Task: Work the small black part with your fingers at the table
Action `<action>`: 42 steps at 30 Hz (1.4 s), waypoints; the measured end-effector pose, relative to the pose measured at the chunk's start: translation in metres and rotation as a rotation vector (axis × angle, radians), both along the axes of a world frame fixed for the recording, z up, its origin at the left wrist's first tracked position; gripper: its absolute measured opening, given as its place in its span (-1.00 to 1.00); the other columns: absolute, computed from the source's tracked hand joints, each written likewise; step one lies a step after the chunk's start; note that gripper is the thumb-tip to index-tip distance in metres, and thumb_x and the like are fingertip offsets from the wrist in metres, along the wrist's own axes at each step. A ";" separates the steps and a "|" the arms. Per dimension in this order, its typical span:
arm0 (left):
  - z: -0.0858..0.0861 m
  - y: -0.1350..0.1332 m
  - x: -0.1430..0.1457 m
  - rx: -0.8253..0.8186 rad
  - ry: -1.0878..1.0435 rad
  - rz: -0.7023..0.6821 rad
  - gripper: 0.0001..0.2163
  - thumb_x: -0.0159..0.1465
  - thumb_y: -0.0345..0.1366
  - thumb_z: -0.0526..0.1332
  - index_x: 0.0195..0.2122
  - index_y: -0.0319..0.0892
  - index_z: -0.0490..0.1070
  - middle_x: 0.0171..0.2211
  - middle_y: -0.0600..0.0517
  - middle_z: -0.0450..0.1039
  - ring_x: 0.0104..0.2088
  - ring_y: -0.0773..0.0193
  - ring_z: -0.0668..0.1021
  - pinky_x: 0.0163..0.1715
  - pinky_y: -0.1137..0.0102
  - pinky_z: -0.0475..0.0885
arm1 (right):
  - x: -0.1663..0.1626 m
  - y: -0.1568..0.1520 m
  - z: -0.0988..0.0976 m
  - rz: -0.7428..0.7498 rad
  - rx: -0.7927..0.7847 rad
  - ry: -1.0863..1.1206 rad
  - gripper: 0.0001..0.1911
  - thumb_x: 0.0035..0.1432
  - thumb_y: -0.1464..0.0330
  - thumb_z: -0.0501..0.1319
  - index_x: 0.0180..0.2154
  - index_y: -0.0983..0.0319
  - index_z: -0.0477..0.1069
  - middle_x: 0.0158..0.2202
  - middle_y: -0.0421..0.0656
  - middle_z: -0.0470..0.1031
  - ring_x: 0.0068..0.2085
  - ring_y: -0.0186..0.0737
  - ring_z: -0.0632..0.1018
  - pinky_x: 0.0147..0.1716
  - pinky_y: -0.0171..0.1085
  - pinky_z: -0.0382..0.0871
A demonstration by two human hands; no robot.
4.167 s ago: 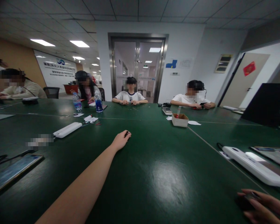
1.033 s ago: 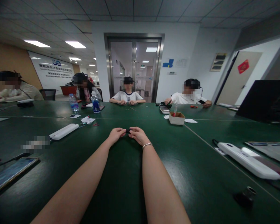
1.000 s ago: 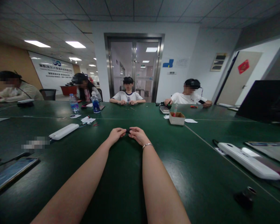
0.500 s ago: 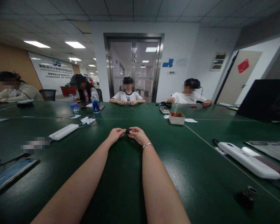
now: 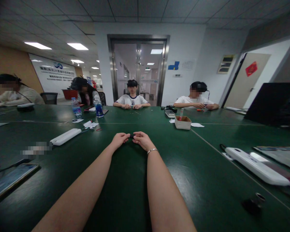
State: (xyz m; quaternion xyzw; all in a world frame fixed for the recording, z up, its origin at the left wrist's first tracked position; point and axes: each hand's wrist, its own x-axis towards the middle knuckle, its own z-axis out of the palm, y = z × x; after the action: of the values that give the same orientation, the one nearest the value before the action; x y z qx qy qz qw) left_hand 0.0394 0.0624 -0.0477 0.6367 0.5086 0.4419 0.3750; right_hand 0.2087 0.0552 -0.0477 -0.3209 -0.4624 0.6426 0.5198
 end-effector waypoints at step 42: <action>-0.007 0.004 0.008 -0.043 -0.180 0.015 -0.75 0.14 -0.23 0.16 -0.18 -0.22 0.34 -0.41 0.01 0.37 -0.52 0.41 0.43 -0.53 0.51 0.34 | 0.000 0.006 -0.003 -0.006 -0.034 -0.024 -0.79 -0.05 0.59 0.27 -0.29 0.32 0.40 -0.40 -0.14 0.46 -0.45 -0.36 0.51 -0.40 -0.37 0.46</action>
State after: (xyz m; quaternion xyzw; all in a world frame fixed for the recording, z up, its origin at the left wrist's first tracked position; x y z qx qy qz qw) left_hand 0.0476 0.0668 -0.0547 0.5824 0.4870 0.4893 0.4293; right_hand 0.2086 0.0607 -0.0503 -0.3385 -0.4568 0.6450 0.5107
